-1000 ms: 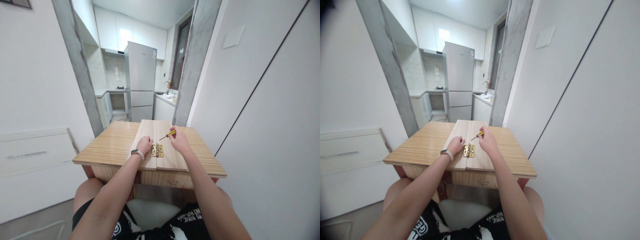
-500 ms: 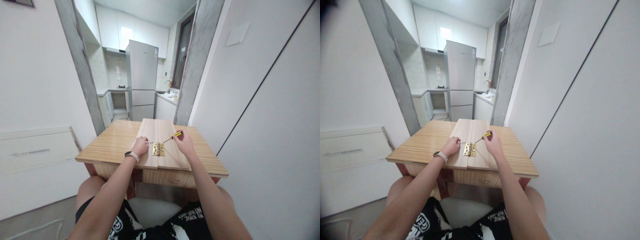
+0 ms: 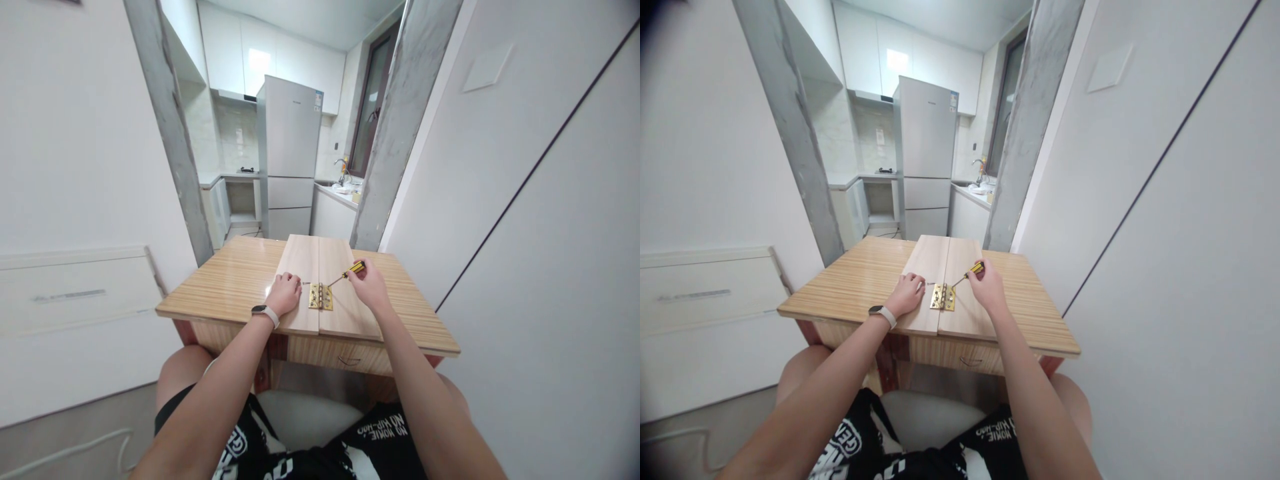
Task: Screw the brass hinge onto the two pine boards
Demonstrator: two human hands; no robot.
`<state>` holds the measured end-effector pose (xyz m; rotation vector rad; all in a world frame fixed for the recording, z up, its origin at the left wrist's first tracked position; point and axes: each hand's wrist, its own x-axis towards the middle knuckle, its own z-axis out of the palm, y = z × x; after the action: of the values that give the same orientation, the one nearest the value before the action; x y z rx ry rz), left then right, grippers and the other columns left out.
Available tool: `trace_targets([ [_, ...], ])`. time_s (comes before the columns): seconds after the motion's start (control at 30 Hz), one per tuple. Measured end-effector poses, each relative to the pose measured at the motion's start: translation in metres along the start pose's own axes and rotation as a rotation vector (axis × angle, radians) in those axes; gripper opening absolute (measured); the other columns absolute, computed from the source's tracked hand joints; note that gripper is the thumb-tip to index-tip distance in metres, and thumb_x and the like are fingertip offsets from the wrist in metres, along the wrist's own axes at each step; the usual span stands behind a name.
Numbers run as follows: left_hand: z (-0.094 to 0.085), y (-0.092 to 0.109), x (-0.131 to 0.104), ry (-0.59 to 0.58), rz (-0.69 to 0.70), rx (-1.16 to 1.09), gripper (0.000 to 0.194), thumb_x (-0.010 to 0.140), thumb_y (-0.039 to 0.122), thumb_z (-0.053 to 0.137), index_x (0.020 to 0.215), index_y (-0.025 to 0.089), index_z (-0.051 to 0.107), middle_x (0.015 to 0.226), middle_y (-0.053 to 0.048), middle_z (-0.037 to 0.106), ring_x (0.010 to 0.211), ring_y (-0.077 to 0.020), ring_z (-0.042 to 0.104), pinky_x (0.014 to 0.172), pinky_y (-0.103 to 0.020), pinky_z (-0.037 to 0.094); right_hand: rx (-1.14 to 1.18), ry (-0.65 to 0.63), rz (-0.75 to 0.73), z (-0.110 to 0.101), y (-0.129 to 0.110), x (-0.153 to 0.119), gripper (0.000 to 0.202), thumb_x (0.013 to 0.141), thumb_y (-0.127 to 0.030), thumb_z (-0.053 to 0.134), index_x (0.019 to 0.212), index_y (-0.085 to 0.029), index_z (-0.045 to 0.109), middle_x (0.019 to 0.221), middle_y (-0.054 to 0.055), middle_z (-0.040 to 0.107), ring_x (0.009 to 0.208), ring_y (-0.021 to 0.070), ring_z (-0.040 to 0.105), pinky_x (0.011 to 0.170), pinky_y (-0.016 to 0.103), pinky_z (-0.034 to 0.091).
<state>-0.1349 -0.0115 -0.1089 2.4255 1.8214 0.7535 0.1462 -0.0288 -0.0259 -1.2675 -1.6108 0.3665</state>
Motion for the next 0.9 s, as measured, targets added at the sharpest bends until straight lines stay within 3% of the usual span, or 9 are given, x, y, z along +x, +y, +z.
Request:
trace_targets([
  [0.27, 0.001, 0.002, -0.002, 0.023, 0.007, 0.041, 0.031, 0.106, 0.035, 0.05, 0.128, 0.02, 0.066, 0.127, -0.016, 0.062, 0.119, -0.0322, 0.053, 0.108, -0.045, 0.04, -0.129, 0.043, -0.05, 0.01, -0.009, 0.006, 0.023, 0.089, -0.04, 0.066, 0.103, -0.024, 0.059, 0.082, 0.004, 0.07, 0.074, 0.0234, 0.064, 0.073, 0.036, 0.047],
  [0.37, 0.001, 0.003, -0.003, 0.023, 0.001, 0.046, 0.031, 0.106, 0.035, 0.049, 0.128, 0.02, 0.066, 0.128, -0.016, 0.062, 0.119, -0.0325, 0.052, 0.107, -0.046, 0.04, -0.044, 0.02, -0.095, 0.024, -0.013, 0.014, 0.019, 0.088, -0.037, 0.064, 0.102, -0.024, 0.06, 0.088, 0.004, 0.068, 0.08, 0.0231, 0.063, 0.077, 0.037, 0.047],
  [0.5, 0.001, 0.004, -0.004, 0.022, 0.004, 0.053, 0.032, 0.106, 0.035, 0.048, 0.13, 0.021, 0.066, 0.127, -0.016, 0.062, 0.119, -0.0326, 0.052, 0.107, -0.046, 0.039, 0.364, 0.01, 0.034, 0.052, -0.019, 0.027, 0.017, 0.082, -0.032, 0.063, 0.096, -0.024, 0.058, 0.093, 0.003, 0.068, 0.081, 0.0195, 0.063, 0.077, 0.034, 0.05],
  [0.6, 0.001, 0.004, -0.004, 0.03, 0.008, 0.056, 0.033, 0.106, 0.034, 0.048, 0.13, 0.02, 0.066, 0.127, -0.016, 0.062, 0.118, -0.0326, 0.052, 0.107, -0.046, 0.039, 0.605, 0.063, 0.162, 0.072, -0.027, 0.038, 0.015, 0.082, -0.037, 0.064, 0.086, -0.025, 0.057, 0.08, -0.001, 0.062, 0.073, 0.0172, 0.059, 0.069, 0.031, 0.048],
  [0.73, 0.001, 0.004, -0.004, 0.035, 0.012, 0.057, 0.033, 0.107, 0.034, 0.047, 0.129, 0.02, 0.066, 0.128, -0.016, 0.062, 0.118, -0.0324, 0.052, 0.107, -0.047, 0.039, 0.656, 0.209, 0.289, 0.088, -0.036, 0.05, 0.04, 0.097, -0.057, 0.047, 0.073, -0.026, 0.048, 0.068, -0.002, 0.051, 0.062, 0.0161, 0.05, 0.062, 0.03, 0.043],
  [0.9, -0.001, 0.007, -0.005, 0.017, -0.01, 0.056, 0.033, 0.106, 0.034, 0.046, 0.131, 0.022, 0.065, 0.129, -0.016, 0.061, 0.12, -0.0322, 0.051, 0.107, -0.047, 0.04, 0.572, 0.264, 0.266, 0.091, -0.038, 0.054, 0.037, 0.097, -0.048, 0.046, 0.067, -0.026, 0.044, 0.063, -0.003, 0.049, 0.06, 0.0162, 0.047, 0.057, 0.029, 0.04],
])
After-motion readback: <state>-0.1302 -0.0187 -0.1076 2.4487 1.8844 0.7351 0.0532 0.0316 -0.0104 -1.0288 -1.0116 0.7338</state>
